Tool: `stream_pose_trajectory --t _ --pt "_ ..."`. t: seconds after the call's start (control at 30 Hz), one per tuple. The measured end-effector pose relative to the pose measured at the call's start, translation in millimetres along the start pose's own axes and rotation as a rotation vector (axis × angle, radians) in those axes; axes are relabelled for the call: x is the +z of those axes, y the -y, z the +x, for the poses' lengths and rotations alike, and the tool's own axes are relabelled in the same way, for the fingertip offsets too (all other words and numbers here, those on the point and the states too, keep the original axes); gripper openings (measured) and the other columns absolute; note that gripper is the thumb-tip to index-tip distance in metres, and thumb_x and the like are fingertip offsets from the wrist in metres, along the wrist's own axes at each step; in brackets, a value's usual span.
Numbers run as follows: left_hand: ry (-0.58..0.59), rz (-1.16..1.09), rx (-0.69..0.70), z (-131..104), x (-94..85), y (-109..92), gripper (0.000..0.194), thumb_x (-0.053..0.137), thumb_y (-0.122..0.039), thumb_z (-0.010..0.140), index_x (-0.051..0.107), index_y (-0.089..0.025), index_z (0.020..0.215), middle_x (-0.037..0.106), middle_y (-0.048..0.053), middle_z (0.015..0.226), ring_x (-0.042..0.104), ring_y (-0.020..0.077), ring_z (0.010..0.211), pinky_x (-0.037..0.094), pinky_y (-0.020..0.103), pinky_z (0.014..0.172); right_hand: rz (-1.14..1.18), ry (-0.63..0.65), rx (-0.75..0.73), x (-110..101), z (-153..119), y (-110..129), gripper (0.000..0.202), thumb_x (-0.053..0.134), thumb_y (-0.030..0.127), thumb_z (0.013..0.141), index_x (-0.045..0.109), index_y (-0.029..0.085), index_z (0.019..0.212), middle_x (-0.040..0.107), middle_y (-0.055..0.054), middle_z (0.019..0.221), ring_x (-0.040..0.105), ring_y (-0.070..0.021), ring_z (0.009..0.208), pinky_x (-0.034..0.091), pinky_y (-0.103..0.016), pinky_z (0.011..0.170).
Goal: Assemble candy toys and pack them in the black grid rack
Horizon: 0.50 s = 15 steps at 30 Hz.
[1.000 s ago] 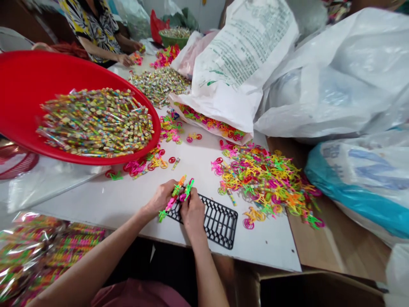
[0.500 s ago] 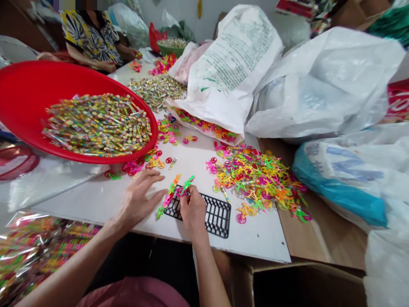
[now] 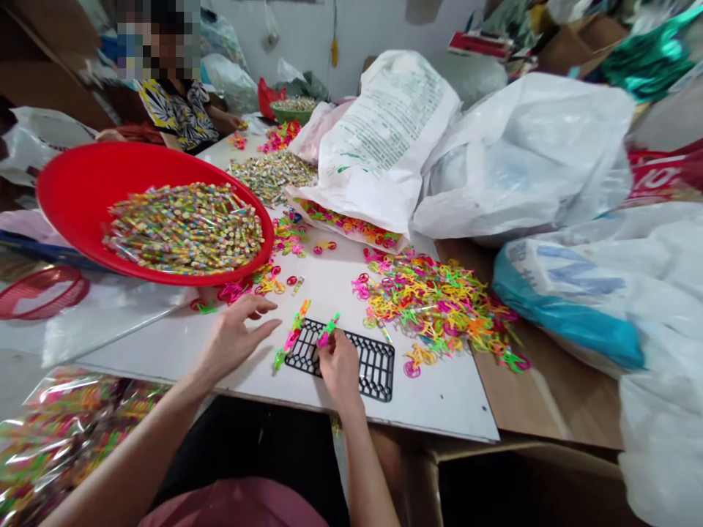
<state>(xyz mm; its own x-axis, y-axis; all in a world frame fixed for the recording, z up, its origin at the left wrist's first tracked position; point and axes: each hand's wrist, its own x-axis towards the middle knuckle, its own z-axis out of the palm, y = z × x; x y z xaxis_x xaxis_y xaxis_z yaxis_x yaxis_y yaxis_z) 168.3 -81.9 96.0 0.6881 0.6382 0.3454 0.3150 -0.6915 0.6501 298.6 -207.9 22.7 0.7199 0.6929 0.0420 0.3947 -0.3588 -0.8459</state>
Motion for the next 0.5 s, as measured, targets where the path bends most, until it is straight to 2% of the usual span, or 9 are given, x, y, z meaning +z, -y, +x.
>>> stream_pose_trajectory --t 0.1,0.2,0.33,0.5 --pt "0.141 -0.039 0.080 12.7 -2.0 13.0 0.025 0.055 -0.016 0.080 0.058 -0.017 0.105 0.060 0.005 0.099 0.057 0.0144 0.085 0.046 0.028 0.079 0.197 -0.024 0.032 10.8 10.4 -3.1 0.017 0.054 0.034 0.075 0.058 0.018 0.080 0.063 -0.001 0.067 0.058 -0.0157 0.061 0.044 -0.025 0.058" --pt "0.289 -0.088 0.234 25.6 11.8 18.5 0.026 0.049 -0.012 0.082 0.059 -0.017 0.106 0.060 0.007 0.102 0.056 0.0158 0.096 0.045 0.029 0.086 0.299 -0.017 -0.001 27.2 19.8 0.2 0.014 0.051 0.029 0.075 0.056 0.019 0.084 0.063 0.000 0.070 0.059 -0.0150 0.063 0.045 -0.024 0.058" --pt "0.411 -0.144 0.292 35.8 29.2 22.2 0.025 0.044 -0.012 0.085 0.063 -0.017 0.100 0.064 0.007 0.094 0.059 0.0154 0.090 0.047 0.027 0.083 0.212 0.035 0.033 38.9 24.3 0.0 0.007 0.042 0.022 0.077 0.048 0.022 0.078 0.053 0.005 0.056 0.050 -0.0128 0.046 0.038 -0.022 0.046" --pt "0.398 -0.207 0.264 39.2 34.1 26.8 0.023 0.044 -0.017 0.088 0.063 -0.017 0.102 0.065 0.007 0.096 0.060 0.0147 0.091 0.047 0.027 0.084 -0.056 0.078 -0.088 34.0 25.0 -2.6 0.007 0.041 0.019 0.075 0.047 0.022 0.077 0.051 0.004 0.058 0.048 -0.0136 0.051 0.034 -0.023 0.049"
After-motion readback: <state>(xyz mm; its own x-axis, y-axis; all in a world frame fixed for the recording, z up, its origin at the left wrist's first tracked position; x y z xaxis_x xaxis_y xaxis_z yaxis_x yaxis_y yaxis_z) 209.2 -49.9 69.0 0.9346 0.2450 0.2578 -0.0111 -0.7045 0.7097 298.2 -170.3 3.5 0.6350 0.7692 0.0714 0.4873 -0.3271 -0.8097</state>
